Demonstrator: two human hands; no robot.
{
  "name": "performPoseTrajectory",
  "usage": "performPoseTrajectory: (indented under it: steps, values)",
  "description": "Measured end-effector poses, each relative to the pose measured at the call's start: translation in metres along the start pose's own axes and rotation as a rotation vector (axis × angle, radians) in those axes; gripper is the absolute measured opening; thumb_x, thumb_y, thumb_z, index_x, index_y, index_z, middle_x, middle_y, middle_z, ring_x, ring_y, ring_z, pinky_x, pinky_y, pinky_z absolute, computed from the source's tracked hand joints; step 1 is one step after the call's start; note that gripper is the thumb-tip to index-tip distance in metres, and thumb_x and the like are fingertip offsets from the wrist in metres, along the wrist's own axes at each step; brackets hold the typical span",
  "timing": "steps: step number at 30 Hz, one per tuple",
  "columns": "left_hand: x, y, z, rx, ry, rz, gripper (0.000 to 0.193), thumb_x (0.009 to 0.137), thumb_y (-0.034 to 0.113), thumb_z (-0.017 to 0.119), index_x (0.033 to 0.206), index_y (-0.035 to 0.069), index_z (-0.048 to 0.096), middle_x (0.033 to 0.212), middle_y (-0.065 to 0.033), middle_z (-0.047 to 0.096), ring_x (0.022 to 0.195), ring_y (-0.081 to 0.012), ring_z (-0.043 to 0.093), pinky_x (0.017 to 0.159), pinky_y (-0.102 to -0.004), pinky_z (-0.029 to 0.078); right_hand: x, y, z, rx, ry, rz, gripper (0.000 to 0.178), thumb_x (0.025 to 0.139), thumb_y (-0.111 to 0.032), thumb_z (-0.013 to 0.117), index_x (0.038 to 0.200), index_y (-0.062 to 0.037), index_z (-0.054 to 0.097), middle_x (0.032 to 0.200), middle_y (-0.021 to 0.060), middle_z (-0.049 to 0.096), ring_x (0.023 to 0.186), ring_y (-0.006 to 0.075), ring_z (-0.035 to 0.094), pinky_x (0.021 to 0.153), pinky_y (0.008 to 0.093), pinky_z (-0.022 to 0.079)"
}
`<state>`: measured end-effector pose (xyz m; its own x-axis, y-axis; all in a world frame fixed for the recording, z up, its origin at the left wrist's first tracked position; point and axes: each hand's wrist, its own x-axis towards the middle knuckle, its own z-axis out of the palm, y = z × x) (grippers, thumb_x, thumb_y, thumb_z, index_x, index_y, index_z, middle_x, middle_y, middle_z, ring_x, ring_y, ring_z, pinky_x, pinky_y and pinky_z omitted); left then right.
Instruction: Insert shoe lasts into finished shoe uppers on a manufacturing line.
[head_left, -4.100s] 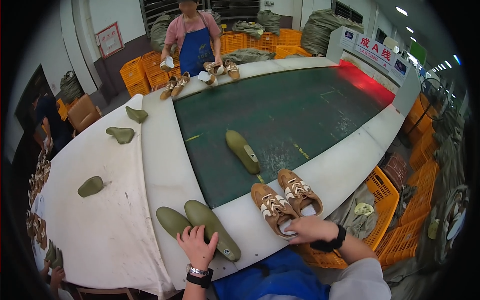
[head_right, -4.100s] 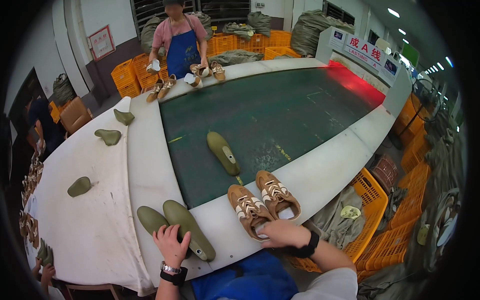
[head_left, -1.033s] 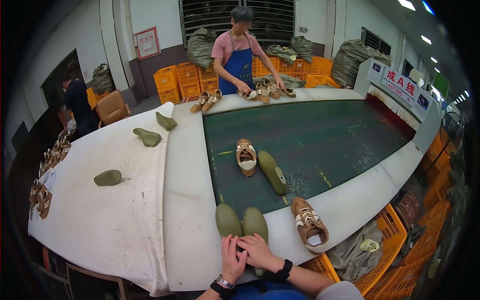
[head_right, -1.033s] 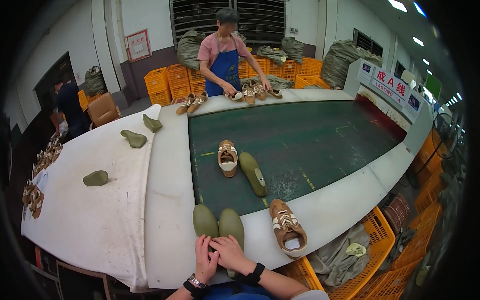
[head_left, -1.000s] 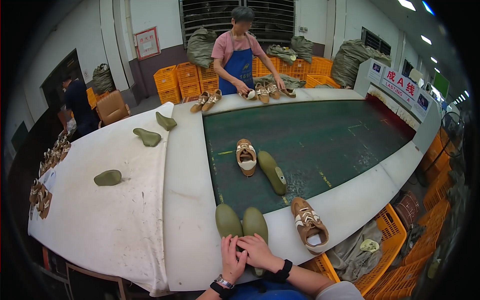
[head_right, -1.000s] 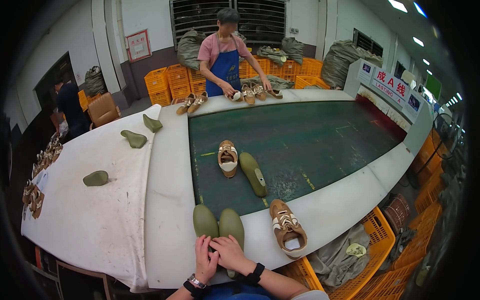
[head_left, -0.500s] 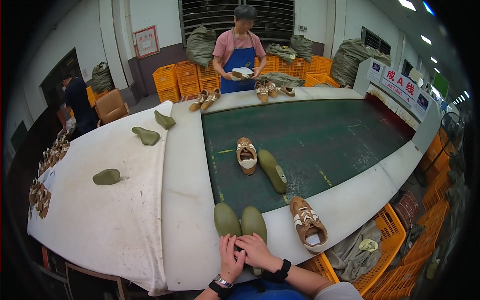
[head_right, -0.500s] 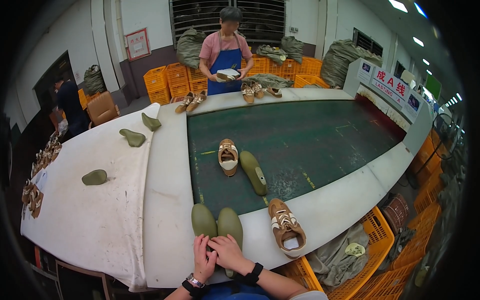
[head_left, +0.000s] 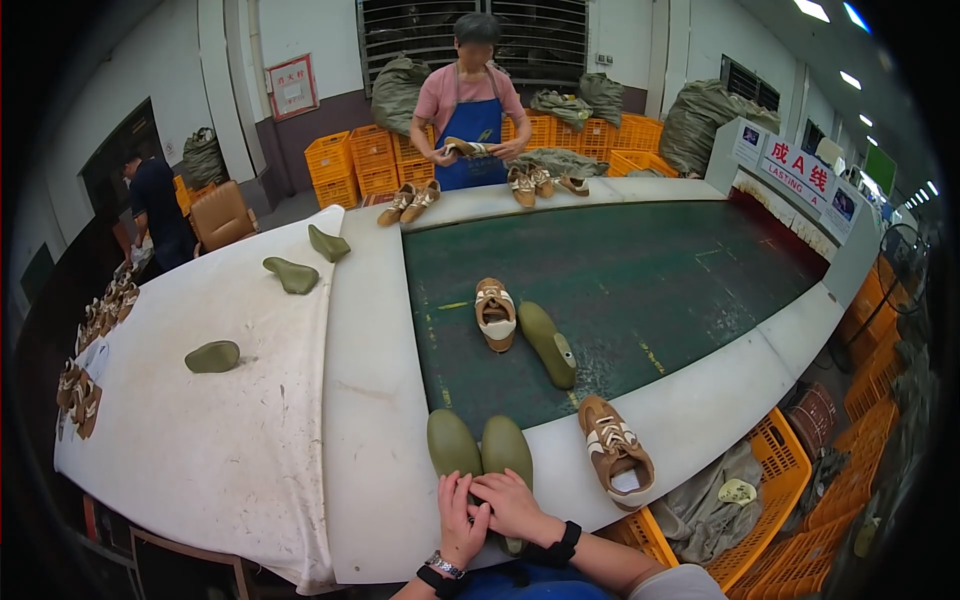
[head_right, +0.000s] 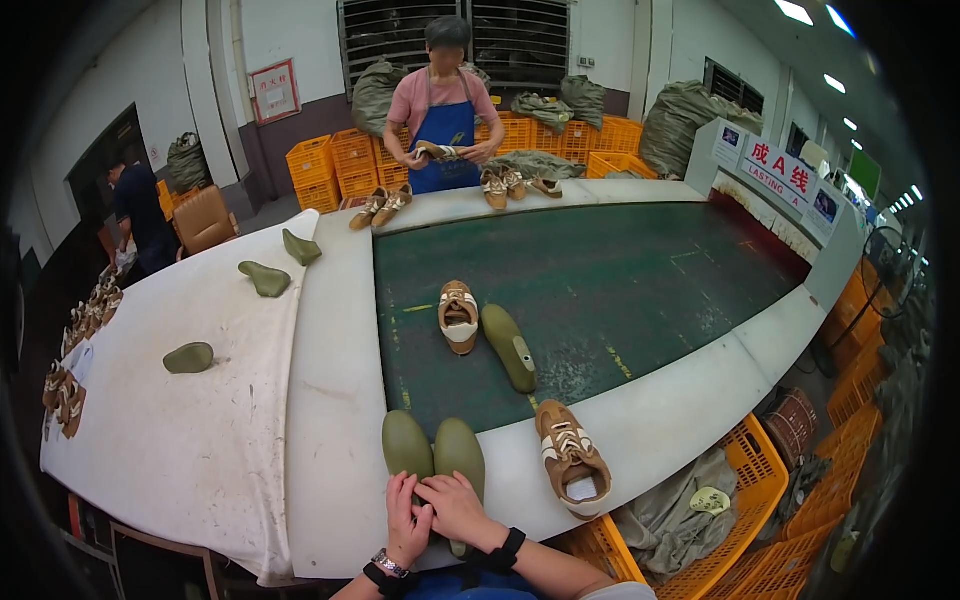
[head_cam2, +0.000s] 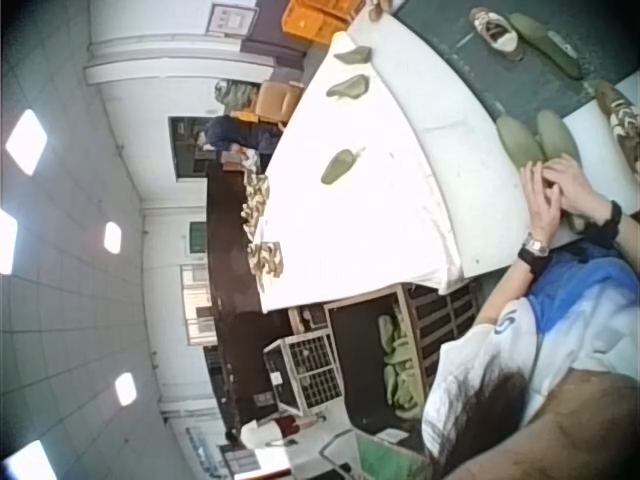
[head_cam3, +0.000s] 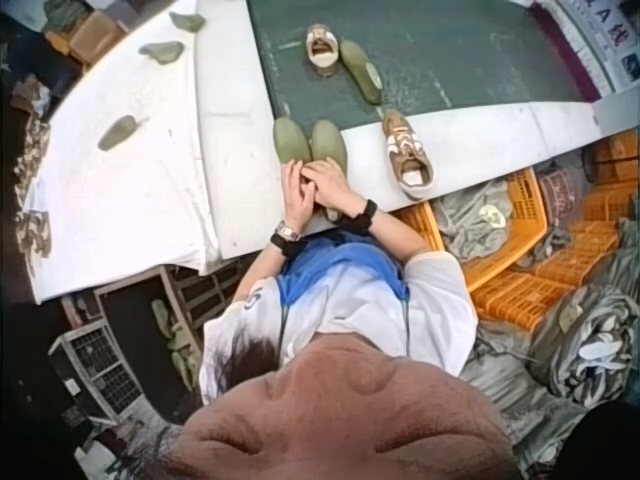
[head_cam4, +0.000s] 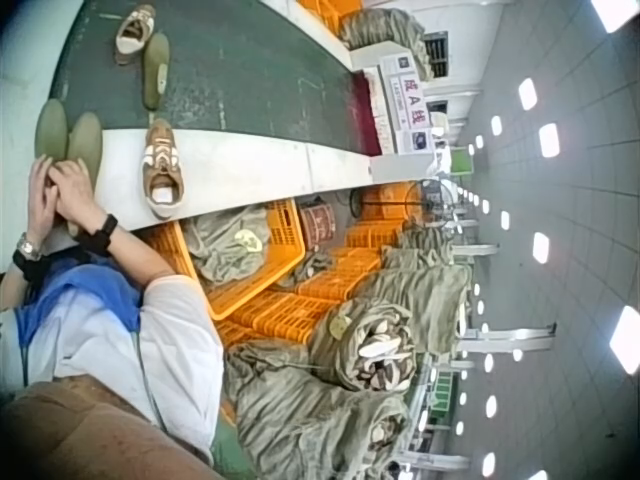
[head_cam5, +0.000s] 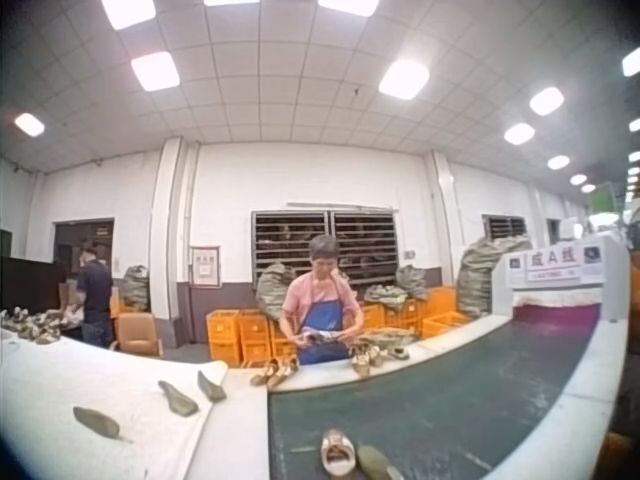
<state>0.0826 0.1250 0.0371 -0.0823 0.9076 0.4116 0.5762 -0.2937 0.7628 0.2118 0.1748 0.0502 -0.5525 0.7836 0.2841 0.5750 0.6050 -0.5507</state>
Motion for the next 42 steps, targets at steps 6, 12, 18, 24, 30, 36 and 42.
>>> performPoseTrajectory:
  steps: [6,12,18,24,30,36,42]
  values:
    - [0.001,-0.002,0.002,-0.034,0.017,0.007,0.052,0.086,0.025,0.058,0.128,-0.002,0.045,0.133,-0.0249,0.038,0.126,-0.0456,0.033,0.107,-0.0512,0.026,0.000,0.002,0.000,0.010,0.006,-0.003,0.038,0.084,-0.033,0.061,0.114,-0.0097,0.060,0.113,0.0110,0.061,0.109,0.0284,0.055,0.100,0.0513,0.035]
    - [-0.001,-0.007,0.000,-0.018,0.011,-0.002,0.053,0.085,0.025,0.059,0.129,0.000,0.045,0.134,-0.0243,0.038,0.126,-0.0454,0.033,0.107,-0.0509,0.025,0.001,0.000,0.002,0.004,0.018,-0.024,0.038,0.083,-0.032,0.061,0.114,-0.0099,0.060,0.112,0.0105,0.061,0.110,0.0282,0.055,0.098,0.0515,0.036]
    - [-0.001,-0.006,0.001,-0.032,0.011,0.011,0.053,0.085,0.024,0.059,0.129,0.001,0.045,0.134,-0.0238,0.038,0.126,-0.0453,0.032,0.108,-0.0515,0.024,-0.001,0.001,0.002,0.007,-0.007,0.005,0.042,0.082,-0.032,0.062,0.117,-0.0102,0.059,0.115,0.0111,0.060,0.111,0.0290,0.054,0.100,0.0513,0.035]
    - [-0.001,-0.007,0.000,-0.052,0.024,0.017,0.052,0.085,0.024,0.059,0.129,0.000,0.045,0.134,-0.0240,0.038,0.126,-0.0451,0.033,0.108,-0.0516,0.024,0.001,-0.002,0.000,0.025,-0.011,0.004,0.043,0.082,-0.032,0.063,0.118,-0.0103,0.058,0.116,0.0112,0.060,0.112,0.0290,0.054,0.100,0.0511,0.035]
    - [0.001,-0.005,-0.001,-0.039,0.024,0.027,0.052,0.085,0.025,0.059,0.129,0.000,0.045,0.133,-0.0242,0.039,0.125,-0.0450,0.034,0.108,-0.0516,0.024,0.002,-0.001,0.000,0.012,0.032,-0.014,0.039,0.082,-0.033,0.061,0.114,-0.0112,0.059,0.112,0.0093,0.061,0.109,0.0272,0.055,0.098,0.0509,0.036]
    - [0.001,-0.006,-0.003,-0.038,0.026,0.028,0.054,0.084,0.026,0.061,0.129,0.000,0.045,0.132,-0.0242,0.040,0.124,-0.0449,0.036,0.108,-0.0516,0.025,0.003,-0.004,0.000,0.006,0.029,-0.020,0.039,0.082,-0.033,0.062,0.114,-0.0114,0.059,0.111,0.0094,0.061,0.109,0.0271,0.055,0.098,0.0510,0.036]
    - [0.009,-0.004,-0.036,-0.119,-0.211,-0.081,0.069,0.084,0.025,0.064,0.138,-0.002,0.031,0.142,-0.0268,0.029,0.135,-0.0409,0.025,0.111,-0.0441,0.023,0.004,-0.007,-0.001,0.016,0.024,-0.015,0.042,0.082,-0.034,0.062,0.119,-0.0139,0.058,0.108,0.0099,0.062,0.106,0.0271,0.056,0.097,0.0514,0.037]
